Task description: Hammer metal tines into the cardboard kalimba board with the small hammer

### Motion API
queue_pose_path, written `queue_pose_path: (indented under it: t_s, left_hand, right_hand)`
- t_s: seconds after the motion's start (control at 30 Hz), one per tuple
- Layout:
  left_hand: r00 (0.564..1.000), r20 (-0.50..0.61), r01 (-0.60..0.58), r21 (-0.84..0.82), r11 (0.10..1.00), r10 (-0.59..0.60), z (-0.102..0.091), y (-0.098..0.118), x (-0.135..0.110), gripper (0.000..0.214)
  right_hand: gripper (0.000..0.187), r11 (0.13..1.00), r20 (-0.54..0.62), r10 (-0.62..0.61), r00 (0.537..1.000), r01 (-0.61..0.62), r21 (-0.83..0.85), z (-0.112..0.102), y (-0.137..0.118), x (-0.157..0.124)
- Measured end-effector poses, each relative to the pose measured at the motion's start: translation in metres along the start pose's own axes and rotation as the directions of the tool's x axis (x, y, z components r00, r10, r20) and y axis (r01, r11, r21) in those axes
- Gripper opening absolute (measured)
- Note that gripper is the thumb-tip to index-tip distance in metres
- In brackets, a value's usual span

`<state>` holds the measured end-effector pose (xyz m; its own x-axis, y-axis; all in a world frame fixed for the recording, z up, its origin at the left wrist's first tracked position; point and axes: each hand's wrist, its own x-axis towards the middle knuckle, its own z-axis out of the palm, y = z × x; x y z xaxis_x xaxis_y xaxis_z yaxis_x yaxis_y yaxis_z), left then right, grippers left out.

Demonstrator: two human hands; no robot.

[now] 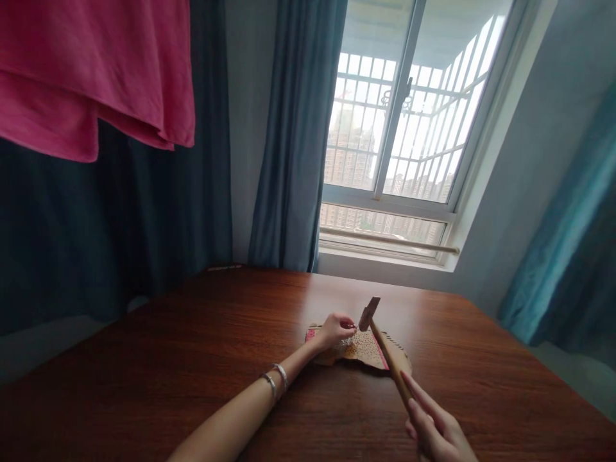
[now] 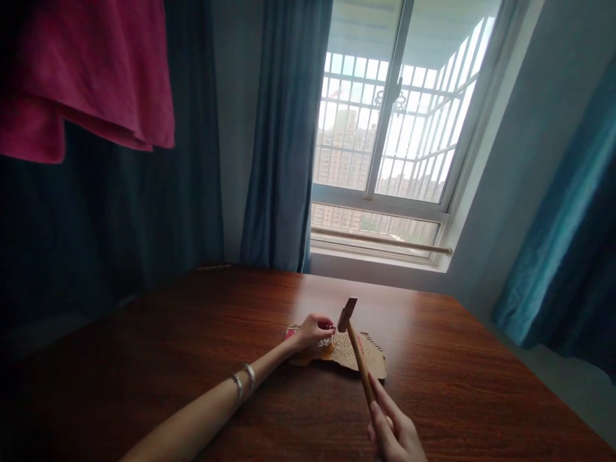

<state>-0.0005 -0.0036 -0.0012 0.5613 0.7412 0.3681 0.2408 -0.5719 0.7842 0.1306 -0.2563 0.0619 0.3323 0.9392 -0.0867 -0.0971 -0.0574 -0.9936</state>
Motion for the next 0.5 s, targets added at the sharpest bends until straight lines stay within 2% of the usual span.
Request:
queue_pose_path:
  t_s: [0.3, 0.5]
  left_hand:
    - [1.0, -0.02, 0.002, 0.046, 0.999, -0.001, -0.0005, 0.0033, 0.0003, 0.022]
    - [1.0, -0.007, -0.004, 0.081, 0.997, 0.005, -0.0016, 0.0048, 0.0002, 0.02]
  right_hand:
    - [0.077, 1.0, -0.004, -0.023, 1.0, 0.023, 0.009, 0.0058, 0.0075, -0.001]
    - [0.087, 1.0, -0.014, -0.004, 1.0, 0.004, -0.012, 0.0035, 0.0096, 0.0012]
